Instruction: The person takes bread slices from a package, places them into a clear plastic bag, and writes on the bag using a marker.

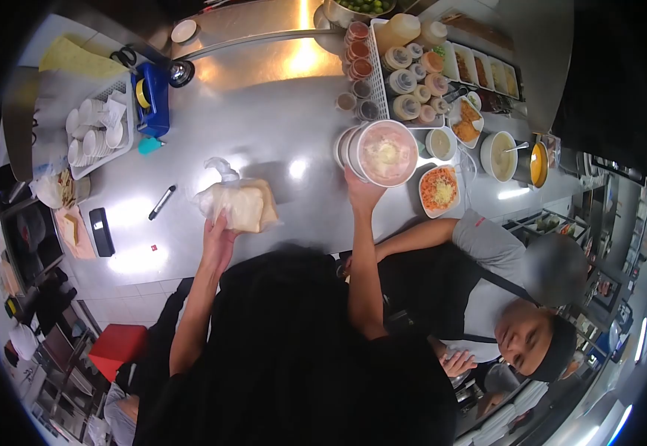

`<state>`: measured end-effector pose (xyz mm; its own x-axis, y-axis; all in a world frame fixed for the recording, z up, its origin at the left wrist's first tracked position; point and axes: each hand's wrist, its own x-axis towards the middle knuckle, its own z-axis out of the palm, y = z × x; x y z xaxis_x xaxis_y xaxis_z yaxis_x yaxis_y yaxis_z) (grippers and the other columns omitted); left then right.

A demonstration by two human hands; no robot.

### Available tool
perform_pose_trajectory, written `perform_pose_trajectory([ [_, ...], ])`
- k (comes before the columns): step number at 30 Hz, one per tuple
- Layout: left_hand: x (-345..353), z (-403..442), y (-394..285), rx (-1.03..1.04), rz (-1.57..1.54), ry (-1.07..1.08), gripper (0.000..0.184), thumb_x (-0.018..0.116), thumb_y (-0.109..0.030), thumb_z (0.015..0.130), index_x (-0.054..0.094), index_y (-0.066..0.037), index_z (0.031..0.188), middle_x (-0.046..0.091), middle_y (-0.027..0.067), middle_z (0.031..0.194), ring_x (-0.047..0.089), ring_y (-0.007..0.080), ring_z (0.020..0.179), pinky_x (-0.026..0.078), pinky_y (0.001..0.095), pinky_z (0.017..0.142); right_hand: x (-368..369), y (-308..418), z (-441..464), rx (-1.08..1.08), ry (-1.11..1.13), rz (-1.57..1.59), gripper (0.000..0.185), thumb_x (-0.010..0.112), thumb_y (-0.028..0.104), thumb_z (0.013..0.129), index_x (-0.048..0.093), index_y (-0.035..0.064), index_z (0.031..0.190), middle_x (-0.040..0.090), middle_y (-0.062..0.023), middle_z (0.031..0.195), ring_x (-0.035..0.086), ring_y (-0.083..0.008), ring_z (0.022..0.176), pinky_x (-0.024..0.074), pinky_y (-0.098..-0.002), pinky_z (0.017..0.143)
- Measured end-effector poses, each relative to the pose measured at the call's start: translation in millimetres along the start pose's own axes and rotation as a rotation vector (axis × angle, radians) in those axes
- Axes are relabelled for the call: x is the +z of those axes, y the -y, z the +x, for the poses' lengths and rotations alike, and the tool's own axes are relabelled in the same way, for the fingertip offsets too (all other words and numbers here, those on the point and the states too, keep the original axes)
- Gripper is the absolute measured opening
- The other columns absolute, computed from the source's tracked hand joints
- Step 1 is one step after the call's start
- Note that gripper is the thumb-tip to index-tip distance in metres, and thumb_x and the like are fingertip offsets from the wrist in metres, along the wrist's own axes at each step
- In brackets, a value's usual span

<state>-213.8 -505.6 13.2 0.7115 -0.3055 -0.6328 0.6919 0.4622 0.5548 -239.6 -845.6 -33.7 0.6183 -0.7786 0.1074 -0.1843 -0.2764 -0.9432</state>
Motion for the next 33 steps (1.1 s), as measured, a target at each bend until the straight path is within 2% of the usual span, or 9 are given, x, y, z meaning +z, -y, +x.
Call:
perform_pose_trajectory([
  [2, -0.9, -4.6, 2.1, 0.007, 0.016, -0.004, 0.051, 0.061, -0.023, 0.105, 0.043, -0.001, 0.147, 0.058, 0.0097, 0.14, 0.058, 0.0221, 0.128, 0.049, 0.0425, 0.108, -1.2, -13.1, -2.8, -0.046, -0.053, -0.006, 0.087, 0.089, 0.003, 0.072, 0.043, -0.0043, 0.145, 0.054, -0.0178, 0.142, 0.056, -0.0288, 0.128, 0.0422, -0.0398, 0.112],
  [5, -2.3, -3.3, 4.7, 0.016, 0.026, -0.001, 0.052, 0.062, -0.024, 0.105, 0.043, 0.0, 0.147, 0.058, 0.0096, 0.14, 0.058, 0.0214, 0.128, 0.048, 0.0416, 0.108, 0.0, -6.7, -5.9, 0.083, -0.087, 0.124, 0.1, 0.09, 0.005, 0.072, 0.03, -0.0022, 0.152, 0.044, -0.0197, 0.15, 0.049, -0.0308, 0.135, 0.0379, -0.0422, 0.116],
  [8, 3.3, 2.5, 2.3, 0.008, 0.035, -0.011, 0.052, 0.063, -0.024, 0.104, 0.043, 0.0, 0.146, 0.058, 0.0092, 0.14, 0.058, 0.0206, 0.127, 0.048, 0.0406, 0.107, -4.5, -20.5, -1.3, 0.004, -0.087, 0.122, 0.108, 0.09, 0.004, 0.073, 0.02, -0.0008, 0.155, 0.037, -0.0204, 0.155, 0.044, -0.0318, 0.14, 0.0347, -0.0446, 0.119],
  [11, 10.6, 7.3, -0.9, 0.007, 0.062, -0.012, 0.052, 0.063, -0.024, 0.104, 0.044, -0.001, 0.146, 0.058, 0.0087, 0.139, 0.058, 0.02, 0.127, 0.048, 0.0397, 0.107, -7.6, -32.1, 5.5, -0.119, -0.127, 0.121, 0.11, 0.088, 0.002, 0.074, 0.016, 0.001, 0.157, 0.036, -0.0205, 0.155, 0.042, -0.032, 0.141, 0.0325, -0.0458, 0.12],
  [17, 18.2, 17.1, -6.8, 0.011, 0.134, -0.03, 0.053, 0.065, -0.025, 0.103, 0.044, -0.002, 0.146, 0.058, 0.0085, 0.139, 0.058, 0.0192, 0.126, 0.048, 0.0381, 0.106, -16.8, -28.1, 11.9, -0.101, -0.204, 0.262, 0.107, 0.08, -0.007, 0.077, 0.012, 0.0047, 0.16, 0.037, -0.0185, 0.155, 0.041, -0.0315, 0.142, 0.0303, -0.0465, 0.122],
  [18, 21.3, 18.0, -9.4, 0.011, 0.14, -0.037, 0.053, 0.065, -0.025, 0.103, 0.045, -0.002, 0.146, 0.059, 0.0083, 0.139, 0.058, 0.0191, 0.126, 0.048, 0.038, 0.105, -20.4, -24.4, 13.6, -0.039, -0.208, 0.29, 0.116, 0.087, 0.007, 0.073, 0.01, 0.0025, 0.159, 0.033, -0.0205, 0.156, 0.039, -0.0324, 0.143, 0.0323, -0.0474, 0.121],
  [24, 30.4, 27.3, -10.6, 0.052, 0.168, 0.004, 0.05, 0.064, -0.026, 0.103, 0.045, -0.003, 0.144, 0.06, 0.0086, 0.137, 0.061, 0.0209, 0.125, 0.049, 0.0409, 0.106, -42.7, -5.5, 25.1, -0.062, -0.242, 0.413, 0.104, 0.087, 0.005, 0.072, 0.023, 0.0007, 0.155, 0.041, -0.0181, 0.151, 0.047, -0.0299, 0.138, 0.0397, -0.0439, 0.116],
  [28, 31.2, 33.7, -8.4, 0.077, 0.184, 0.014, 0.05, 0.062, -0.027, 0.104, 0.044, -0.003, 0.144, 0.06, 0.0093, 0.138, 0.062, 0.0224, 0.125, 0.049, 0.0428, 0.107, -62.4, -13.1, 30.4, -0.169, -0.176, 0.348, 0.096, 0.08, -0.006, 0.075, 0.026, 0.0034, 0.155, 0.044, -0.0148, 0.15, 0.048, -0.0277, 0.135, 0.0382, -0.0415, 0.118],
  [33, 34.7, 32.5, -8.1, 0.07, 0.106, 0.015, 0.046, 0.067, -0.025, 0.102, 0.05, -0.004, 0.139, 0.063, 0.0077, 0.132, 0.062, 0.0184, 0.12, 0.05, 0.0372, 0.102, -59.4, -26.1, 20.9, -0.209, -0.206, 0.331, 0.095, 0.082, -0.003, 0.076, 0.029, 0.0026, 0.154, 0.046, -0.0147, 0.148, 0.051, -0.0255, 0.132, 0.041, -0.0404, 0.115],
])
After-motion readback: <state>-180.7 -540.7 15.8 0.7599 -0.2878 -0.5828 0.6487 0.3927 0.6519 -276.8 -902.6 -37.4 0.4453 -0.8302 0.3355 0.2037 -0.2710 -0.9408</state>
